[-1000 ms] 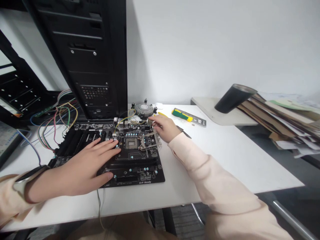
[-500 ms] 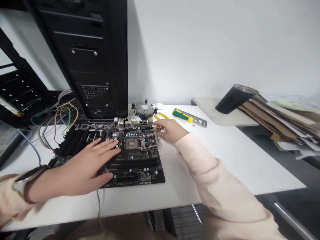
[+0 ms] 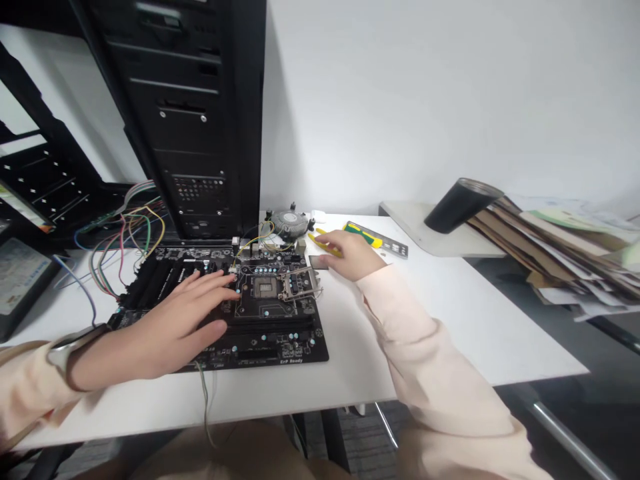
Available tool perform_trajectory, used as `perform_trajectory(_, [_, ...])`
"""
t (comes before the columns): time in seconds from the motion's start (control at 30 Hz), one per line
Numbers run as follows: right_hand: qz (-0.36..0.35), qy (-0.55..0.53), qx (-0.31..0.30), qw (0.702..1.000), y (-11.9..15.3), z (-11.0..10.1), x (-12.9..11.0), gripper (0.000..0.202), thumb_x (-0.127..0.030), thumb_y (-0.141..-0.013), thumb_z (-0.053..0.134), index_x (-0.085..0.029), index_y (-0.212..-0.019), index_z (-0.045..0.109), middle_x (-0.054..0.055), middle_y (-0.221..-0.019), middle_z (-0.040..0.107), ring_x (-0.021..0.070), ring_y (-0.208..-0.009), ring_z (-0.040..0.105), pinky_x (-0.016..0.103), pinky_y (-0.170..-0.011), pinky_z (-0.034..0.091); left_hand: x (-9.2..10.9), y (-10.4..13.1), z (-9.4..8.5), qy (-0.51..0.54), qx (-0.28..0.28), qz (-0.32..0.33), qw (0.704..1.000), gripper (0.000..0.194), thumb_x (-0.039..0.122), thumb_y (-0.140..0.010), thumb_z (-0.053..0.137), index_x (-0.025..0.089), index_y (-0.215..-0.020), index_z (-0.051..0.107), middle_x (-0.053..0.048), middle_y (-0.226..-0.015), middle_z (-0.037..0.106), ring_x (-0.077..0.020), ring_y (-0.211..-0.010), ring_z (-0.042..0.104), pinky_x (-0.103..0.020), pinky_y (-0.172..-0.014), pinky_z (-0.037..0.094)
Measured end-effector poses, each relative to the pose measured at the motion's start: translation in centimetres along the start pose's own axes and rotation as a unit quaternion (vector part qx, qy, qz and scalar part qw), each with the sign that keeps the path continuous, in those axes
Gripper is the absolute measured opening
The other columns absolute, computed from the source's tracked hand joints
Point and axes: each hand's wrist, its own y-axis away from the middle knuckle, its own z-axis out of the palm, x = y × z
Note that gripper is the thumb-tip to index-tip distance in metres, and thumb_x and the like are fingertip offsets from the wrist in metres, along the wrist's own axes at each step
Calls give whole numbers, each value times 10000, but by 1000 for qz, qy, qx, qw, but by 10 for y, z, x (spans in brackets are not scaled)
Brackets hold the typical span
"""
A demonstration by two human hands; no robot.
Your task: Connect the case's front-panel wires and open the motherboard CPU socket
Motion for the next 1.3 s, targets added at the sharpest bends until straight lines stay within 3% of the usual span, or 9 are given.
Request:
perform_trajectory(0.13, [-20,-77,64,995,5,-16,-39,243,-286,-807,570,-176,-974,707,89,-990,720,196,-866,660,348,-786,529,0,-3,-7,-39,18,-29,999,491,452,-921,390,143,-1274,532,-154,-1459,430,-342,-1394,310,-610,-1132,207])
perform_trajectory(0.2, [-90,-80,11,993,5,-17,-70,225,-301,-837,547,-199,-939,719,60,-946,730,180,-847,664,321,-772,522,-1,-6,-8,-70,33,-43,996,513,450,-908,414,125,-1291,518,-169,-1441,448,-349,-1377,339,-606,-1125,227])
perform_trajectory(0.3, [-186,15,-127,974,-1,-5,-115,200,-236,-851,544,-193,-918,727,47,-916,734,169,-843,666,302,-818,493,-5,-8,-5,-96,49,-63,992,548,469,-920,378,102,-1307,501,-190,-1452,426,-357,-1370,349,-596,-1111,259])
perform_trajectory(0.37, [-189,103,-182,960,-9,11,-135,207,-221,-861,539,-150,-937,718,92,-961,724,198,-906,661,310,-850,472,-7,-8,-2,-100,48,-65,992,585,495,-934,328,88,-1323,486,-205,-1478,381,-365,-1388,311,-584,-1113,262])
perform_trajectory(0.43, [-178,145,-194,954,-17,27,-144,215,-216,-870,527,-118,-941,705,129,-981,714,217,-944,653,308,-855,457,-8,-8,0,-98,43,-60,992,619,512,-941,292,78,-1349,460,-219,-1492,349,-367,-1401,282,-569,-1118,261])
perform_trajectory(0.67, [-147,137,-151,968,-30,56,-139,242,-243,-898,502,-116,-846,701,120,-890,716,208,-868,654,300,-795,441,-6,-8,5,-89,38,-55,994,676,528,-927,316,53,-1405,380,-225,-1506,317,-362,-1414,252,-538,-1135,242])
perform_trajectory(0.9, [-117,0,-111,987,-33,65,-133,117,-175,-833,608,-140,-817,718,58,-849,740,159,-800,664,264,-786,447,-7,-11,8,-89,32,-61,994,748,555,-913,327,17,-1432,316,-235,-1520,275,-367,-1425,215,-541,-1146,206])
perform_trajectory(1.3, [-153,70,-112,979,-28,72,-135,202,-150,-898,473,-87,-911,664,127,-951,703,213,-917,638,303,-866,427,-5,-12,4,-107,-10,-69,992,783,575,-917,285,11,-1461,279,-202,-1540,235,-360,-1438,166,-539,-1153,179])
